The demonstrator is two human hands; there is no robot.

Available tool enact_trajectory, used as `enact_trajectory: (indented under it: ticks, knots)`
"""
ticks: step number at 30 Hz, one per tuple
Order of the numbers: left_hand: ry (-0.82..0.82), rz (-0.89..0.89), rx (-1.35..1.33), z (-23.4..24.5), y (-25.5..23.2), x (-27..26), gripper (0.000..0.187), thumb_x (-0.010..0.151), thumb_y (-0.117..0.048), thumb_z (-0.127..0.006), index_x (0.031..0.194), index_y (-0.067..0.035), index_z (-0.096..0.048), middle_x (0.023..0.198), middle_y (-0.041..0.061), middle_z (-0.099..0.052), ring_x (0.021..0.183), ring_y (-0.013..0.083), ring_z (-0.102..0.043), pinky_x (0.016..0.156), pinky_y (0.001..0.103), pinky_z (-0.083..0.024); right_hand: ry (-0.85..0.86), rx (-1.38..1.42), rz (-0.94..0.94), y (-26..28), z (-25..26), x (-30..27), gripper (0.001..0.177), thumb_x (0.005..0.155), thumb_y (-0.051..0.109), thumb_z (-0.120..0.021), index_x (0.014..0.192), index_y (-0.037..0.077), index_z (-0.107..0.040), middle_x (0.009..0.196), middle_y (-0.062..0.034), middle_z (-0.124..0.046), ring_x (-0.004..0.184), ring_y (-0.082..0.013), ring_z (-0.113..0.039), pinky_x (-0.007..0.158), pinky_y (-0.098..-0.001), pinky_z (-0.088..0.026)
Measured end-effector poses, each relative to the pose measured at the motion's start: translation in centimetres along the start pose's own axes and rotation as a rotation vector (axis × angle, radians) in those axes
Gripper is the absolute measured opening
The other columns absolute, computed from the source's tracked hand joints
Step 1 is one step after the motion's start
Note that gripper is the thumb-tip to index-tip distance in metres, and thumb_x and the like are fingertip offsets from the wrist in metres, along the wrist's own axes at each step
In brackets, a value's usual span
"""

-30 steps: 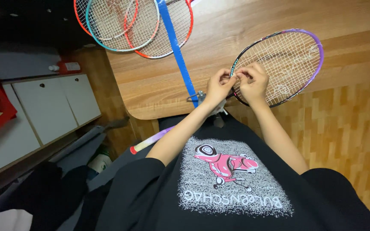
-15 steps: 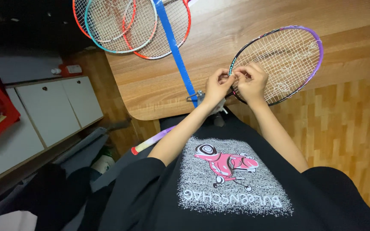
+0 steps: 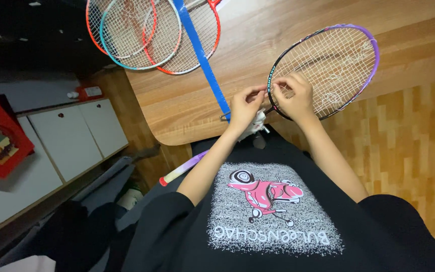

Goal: Thread the string through the grommets of a badminton racket.

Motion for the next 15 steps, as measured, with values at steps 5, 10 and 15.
enact_trajectory:
  ticks: [5,10,15]
  knots:
    - [0.001,-0.004,-0.039,0.0,1.1,0.1,0.022,0.094,-0.002,-0.067,0.115,-0.003,-0.076,0.104,0.02,-0.076,0.092,0.023,-0.076,0.076,0.028,-0.064,-0.017,0.018,0.011,0.6,0.2,0.1,0.008,0.094,0.003,-0.08,0.095,0.01,-0.078,0.081,-0.0096,-0.066,0.075,-0.033,-0.062,0.074,-0.0429,-0.05]
    - [-0.001,-0.057,0.016,0.1,-0.3,-0.4,0.021,0.095,-0.001,-0.065,0.113,-0.003,-0.076,0.103,0.019,-0.077,0.091,0.0218,-0.076,0.075,0.028,-0.063,-0.058,0.023,0.014,0.1,-0.1,-0.3,0.006,0.095,0.003,-0.079,0.093,0.008,-0.077,0.081,-0.0102,-0.066,0.075,-0.0326,-0.062,0.073,-0.0419,-0.051]
    - [-0.015,-0.088,0.044,-0.3,-0.2,-0.4,0.023,0.096,-0.002,-0.064,0.117,-0.003,-0.075,0.105,0.02,-0.077,0.091,0.0228,-0.076,0.076,0.029,-0.063,-0.06,0.016,0.041,-0.8,-0.5,-0.6,0.006,0.094,0.003,-0.08,0.092,0.007,-0.077,0.08,-0.0106,-0.066,0.074,-0.0329,-0.062,0.072,-0.0419,-0.051]
Point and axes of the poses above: each hand's wrist, its own x-axis towards the middle knuckle, its own z-axis out of the back of the hand, y = z × x, the point moved 3 cm from there along x, towards the middle knuckle
